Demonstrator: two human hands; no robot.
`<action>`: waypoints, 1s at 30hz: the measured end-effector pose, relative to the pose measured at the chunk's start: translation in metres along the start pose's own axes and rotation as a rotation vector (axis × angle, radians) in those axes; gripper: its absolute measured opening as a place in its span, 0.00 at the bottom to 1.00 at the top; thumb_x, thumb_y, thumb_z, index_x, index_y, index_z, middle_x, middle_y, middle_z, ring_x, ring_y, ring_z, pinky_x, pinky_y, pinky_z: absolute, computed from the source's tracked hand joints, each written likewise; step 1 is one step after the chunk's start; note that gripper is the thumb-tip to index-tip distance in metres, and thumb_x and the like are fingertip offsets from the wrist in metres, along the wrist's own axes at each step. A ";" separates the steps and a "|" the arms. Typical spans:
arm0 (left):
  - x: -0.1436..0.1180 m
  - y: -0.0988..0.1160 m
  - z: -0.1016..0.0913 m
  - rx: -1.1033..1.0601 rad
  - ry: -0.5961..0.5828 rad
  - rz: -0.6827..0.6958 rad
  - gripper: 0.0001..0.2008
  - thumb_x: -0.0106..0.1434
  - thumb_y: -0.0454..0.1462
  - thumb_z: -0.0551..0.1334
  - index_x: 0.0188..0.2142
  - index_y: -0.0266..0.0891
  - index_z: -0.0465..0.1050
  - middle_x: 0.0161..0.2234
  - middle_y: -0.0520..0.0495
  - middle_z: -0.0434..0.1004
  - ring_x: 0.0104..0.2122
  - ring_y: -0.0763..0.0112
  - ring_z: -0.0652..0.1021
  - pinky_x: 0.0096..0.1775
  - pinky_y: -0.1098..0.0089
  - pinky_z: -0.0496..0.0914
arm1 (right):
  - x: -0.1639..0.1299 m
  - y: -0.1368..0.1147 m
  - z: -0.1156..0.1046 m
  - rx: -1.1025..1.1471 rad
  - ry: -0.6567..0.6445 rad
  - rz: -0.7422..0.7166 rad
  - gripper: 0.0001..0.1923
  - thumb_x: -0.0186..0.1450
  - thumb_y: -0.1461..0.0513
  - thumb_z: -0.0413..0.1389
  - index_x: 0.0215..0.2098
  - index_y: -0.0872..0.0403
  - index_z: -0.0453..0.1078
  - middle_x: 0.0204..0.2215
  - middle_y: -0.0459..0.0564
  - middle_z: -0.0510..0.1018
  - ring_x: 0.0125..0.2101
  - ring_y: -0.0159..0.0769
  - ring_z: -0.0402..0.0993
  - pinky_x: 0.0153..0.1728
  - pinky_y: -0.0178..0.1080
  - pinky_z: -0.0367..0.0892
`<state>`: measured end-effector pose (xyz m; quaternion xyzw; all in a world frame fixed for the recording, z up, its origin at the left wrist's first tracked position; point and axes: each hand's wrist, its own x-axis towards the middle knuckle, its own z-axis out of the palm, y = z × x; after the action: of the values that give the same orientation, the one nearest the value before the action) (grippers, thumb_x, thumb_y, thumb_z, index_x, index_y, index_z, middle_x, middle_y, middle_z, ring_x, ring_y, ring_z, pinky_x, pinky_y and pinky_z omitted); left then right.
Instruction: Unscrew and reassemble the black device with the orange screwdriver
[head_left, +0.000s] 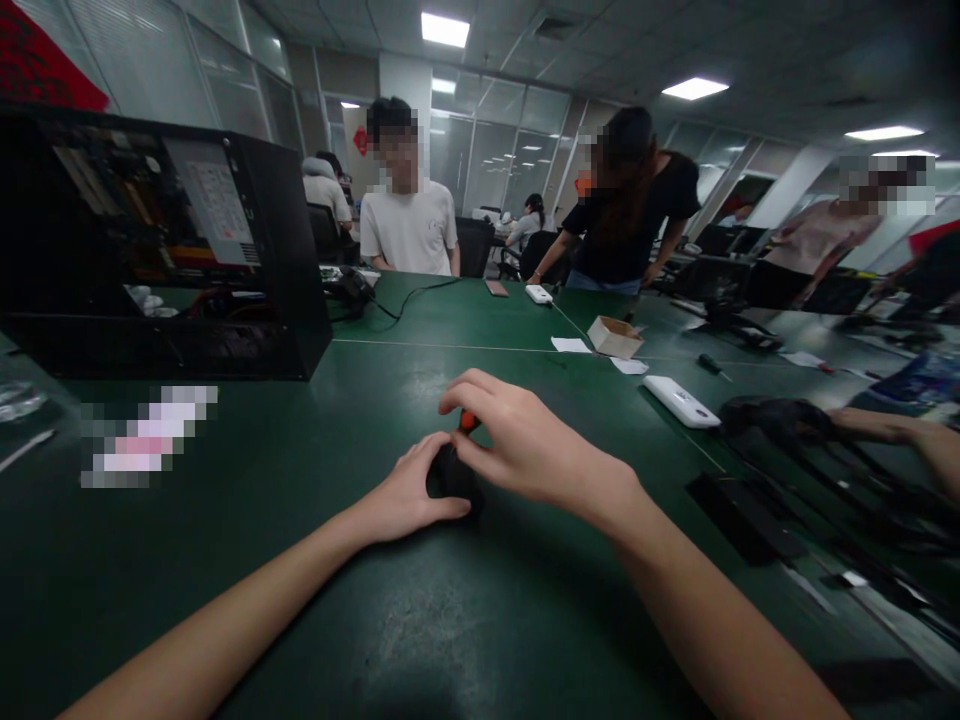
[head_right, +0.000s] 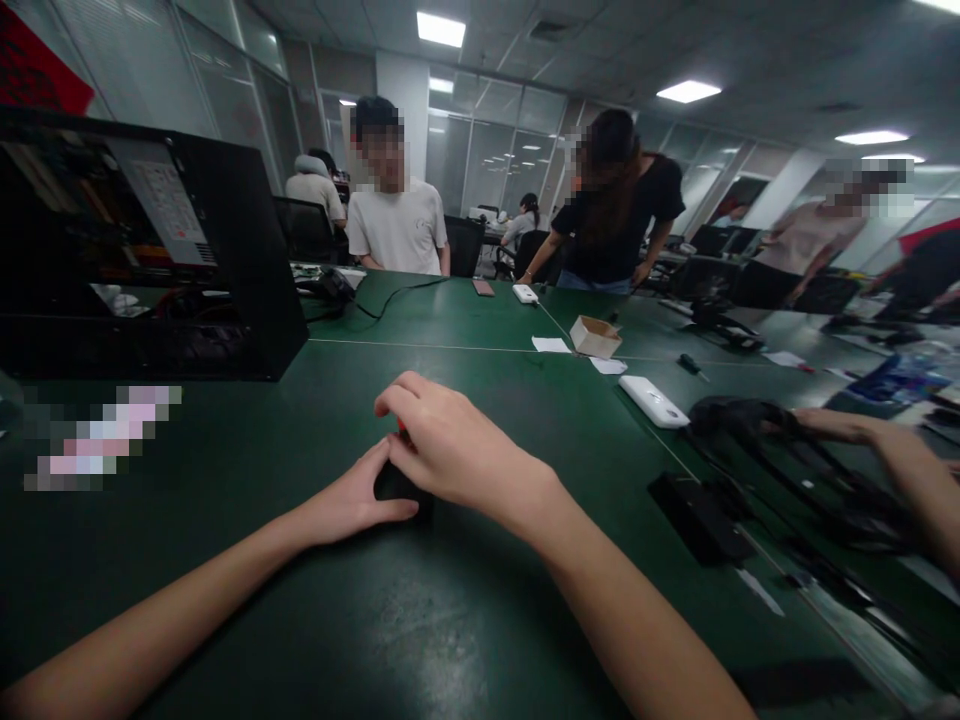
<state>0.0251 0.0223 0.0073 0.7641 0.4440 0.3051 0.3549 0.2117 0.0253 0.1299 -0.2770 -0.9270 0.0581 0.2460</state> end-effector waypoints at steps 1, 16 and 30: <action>0.000 0.000 -0.001 0.001 -0.006 0.000 0.40 0.55 0.45 0.72 0.64 0.42 0.60 0.65 0.37 0.63 0.64 0.43 0.65 0.64 0.44 0.58 | 0.000 0.003 0.000 -0.013 0.007 0.024 0.05 0.68 0.67 0.54 0.42 0.57 0.69 0.41 0.54 0.75 0.39 0.38 0.71 0.40 0.40 0.67; -0.001 0.001 -0.001 0.010 -0.004 0.001 0.40 0.56 0.46 0.72 0.64 0.42 0.60 0.66 0.36 0.62 0.65 0.44 0.64 0.64 0.44 0.57 | -0.003 0.007 -0.006 0.030 -0.018 0.009 0.10 0.69 0.69 0.51 0.47 0.56 0.70 0.46 0.55 0.74 0.45 0.38 0.72 0.45 0.40 0.68; -0.003 -0.007 0.000 0.057 0.002 0.015 0.42 0.56 0.48 0.72 0.66 0.45 0.58 0.68 0.37 0.59 0.66 0.42 0.63 0.65 0.42 0.57 | -0.011 -0.001 -0.022 -0.016 -0.192 0.019 0.20 0.62 0.75 0.52 0.49 0.54 0.71 0.51 0.54 0.74 0.49 0.39 0.72 0.46 0.39 0.67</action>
<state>0.0209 0.0219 0.0012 0.7769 0.4470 0.2957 0.3303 0.2296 0.0184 0.1447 -0.2808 -0.9441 0.0796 0.1531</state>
